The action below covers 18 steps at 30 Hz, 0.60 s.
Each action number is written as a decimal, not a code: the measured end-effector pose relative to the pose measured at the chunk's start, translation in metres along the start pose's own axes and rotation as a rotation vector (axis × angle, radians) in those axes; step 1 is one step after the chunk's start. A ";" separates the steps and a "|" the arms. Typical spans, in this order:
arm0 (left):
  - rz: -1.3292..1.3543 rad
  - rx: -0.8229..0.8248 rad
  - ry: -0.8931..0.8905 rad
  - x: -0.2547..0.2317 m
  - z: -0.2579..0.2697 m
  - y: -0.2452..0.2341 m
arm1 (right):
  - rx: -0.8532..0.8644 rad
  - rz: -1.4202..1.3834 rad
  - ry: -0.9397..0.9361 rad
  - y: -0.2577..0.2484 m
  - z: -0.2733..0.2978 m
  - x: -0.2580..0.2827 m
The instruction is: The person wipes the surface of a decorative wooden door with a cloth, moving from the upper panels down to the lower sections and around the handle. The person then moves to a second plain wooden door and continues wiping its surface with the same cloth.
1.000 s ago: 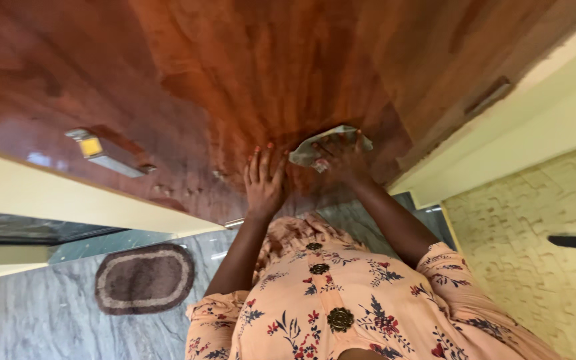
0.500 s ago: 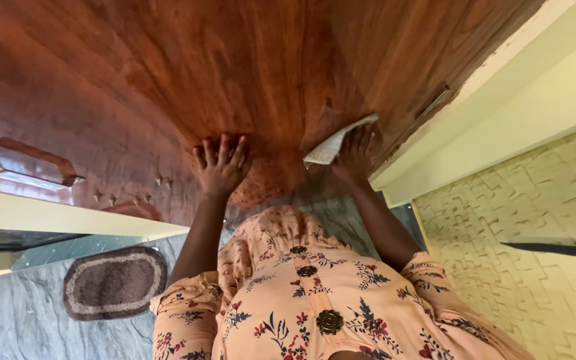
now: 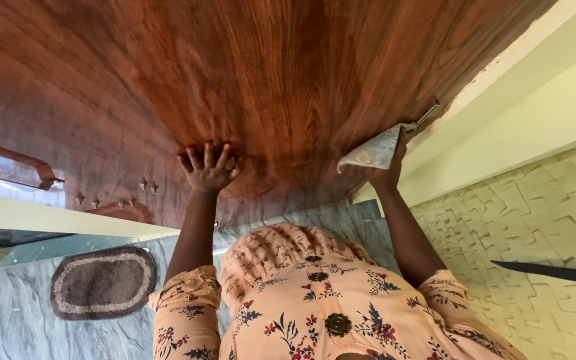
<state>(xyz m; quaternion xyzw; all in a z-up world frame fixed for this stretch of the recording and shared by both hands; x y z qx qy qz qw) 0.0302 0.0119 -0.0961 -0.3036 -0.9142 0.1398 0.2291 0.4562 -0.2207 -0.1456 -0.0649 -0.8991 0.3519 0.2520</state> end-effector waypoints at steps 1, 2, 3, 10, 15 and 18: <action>-0.002 -0.003 -0.003 0.000 0.000 -0.001 | -0.024 -0.047 0.011 -0.002 -0.002 0.000; -0.004 -0.007 -0.006 -0.001 -0.001 -0.001 | -0.040 -0.078 0.028 -0.004 -0.003 0.002; -0.007 -0.011 -0.008 -0.001 -0.001 -0.001 | -0.060 -0.114 0.046 -0.005 -0.005 0.004; 0.031 0.033 -0.023 -0.002 0.006 -0.002 | -0.120 -0.330 0.223 0.006 -0.005 0.031; 0.038 0.036 -0.019 0.002 0.018 0.003 | -0.188 -0.160 0.133 0.019 0.000 0.067; 0.066 0.144 0.005 0.003 0.023 0.002 | -0.195 -0.223 0.097 0.034 0.010 0.112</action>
Point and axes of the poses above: each hand's wrist, its own z-axis away from the middle knuckle, its own y-axis out of the palm, x = y × z, the point moved 1 cm from there along -z, towards the middle knuckle, and after that the axes turned 5 degrees about z, right-handed, at the moved point
